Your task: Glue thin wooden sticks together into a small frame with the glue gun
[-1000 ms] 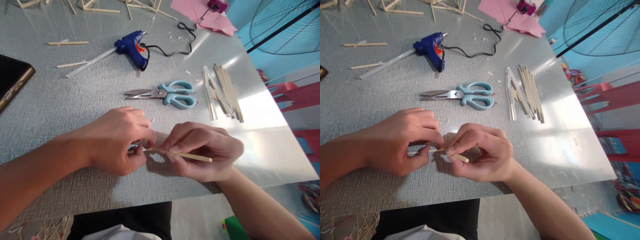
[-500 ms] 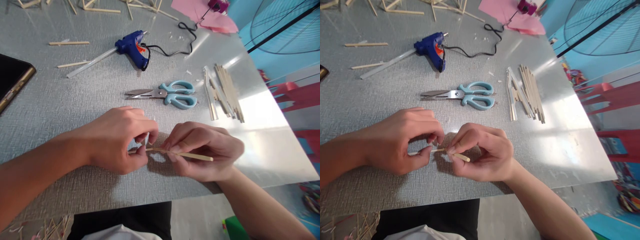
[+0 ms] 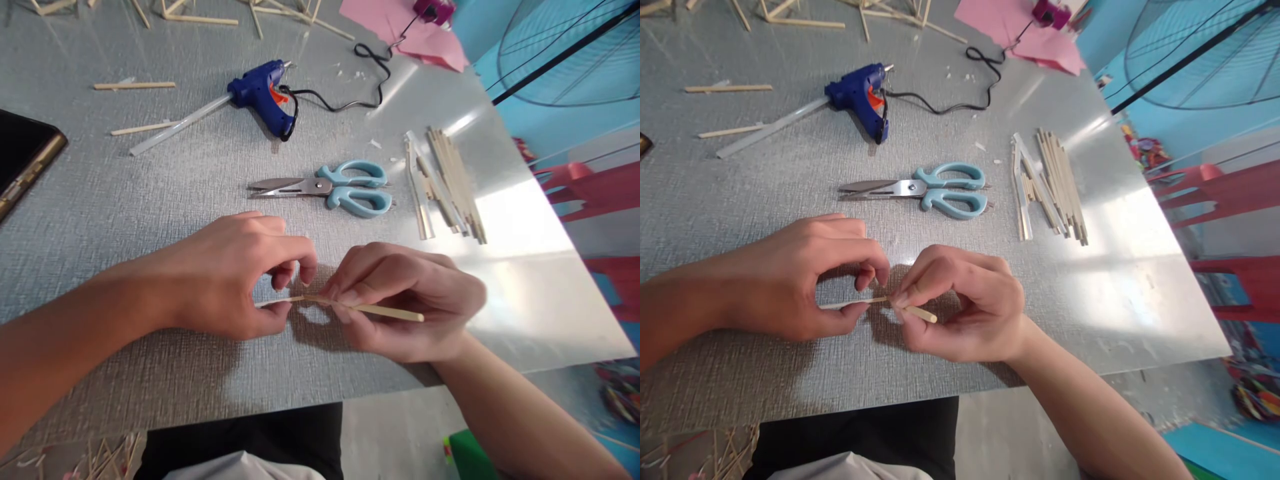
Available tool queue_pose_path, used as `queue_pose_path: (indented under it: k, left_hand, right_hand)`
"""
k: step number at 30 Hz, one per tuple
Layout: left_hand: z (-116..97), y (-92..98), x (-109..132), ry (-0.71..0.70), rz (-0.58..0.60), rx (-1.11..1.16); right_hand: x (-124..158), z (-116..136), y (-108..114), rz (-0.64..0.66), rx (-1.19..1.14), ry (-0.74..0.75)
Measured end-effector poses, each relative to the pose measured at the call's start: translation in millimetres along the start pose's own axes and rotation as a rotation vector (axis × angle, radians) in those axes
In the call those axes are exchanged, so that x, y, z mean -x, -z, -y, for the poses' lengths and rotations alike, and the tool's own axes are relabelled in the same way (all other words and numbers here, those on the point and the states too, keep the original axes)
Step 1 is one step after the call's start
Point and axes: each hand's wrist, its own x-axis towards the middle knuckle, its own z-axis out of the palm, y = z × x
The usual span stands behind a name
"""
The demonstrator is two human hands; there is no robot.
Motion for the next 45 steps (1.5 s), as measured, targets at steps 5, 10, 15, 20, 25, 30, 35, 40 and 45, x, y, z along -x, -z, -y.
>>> queue_pose_path:
  k: [5, 10, 15, 20, 25, 30, 35, 40, 45]
  left_hand:
    - [1, -1.1, 0, 0.004, -0.014, 0.000]
    - [1, -2.4, 0, 0.003, -0.021, -0.001]
    - [1, -4.2, -1, 0.004, -0.031, 0.015]
    - [1, -4.1, 0, 0.028, -0.024, 0.023]
    - [2, -3.3, -1, 0.044, -0.012, 0.045]
    - [3, -3.3, -1, 0.048, -0.012, 0.053]
    - [3, -3.7, -1, 0.046, -0.008, 0.042]
    - [-1, -2.2, 0, 0.059, -0.004, 0.063]
    - [-7, 1.8, 0, 0.150, -0.040, 0.188]
  right_hand:
    - [-1, 0, 0, -0.005, -0.012, 0.011]
    - [-1, 0, 1, 0.016, 0.012, 0.007]
    - [0, 0, 0, 0.009, 0.001, 0.005]
    - [1, 0, -1, -0.010, -0.008, -0.011]
    - [0, 1, 0, -0.001, -0.038, -0.019]
    - [-1, 1, -1, 0.001, -0.038, -0.008]
    - [0, 1, 0, 0.008, -0.030, -0.010]
    - [2, 1, 2, 0.004, -0.026, -0.031]
    - [3, -1, 5, -0.047, -0.030, -0.011]
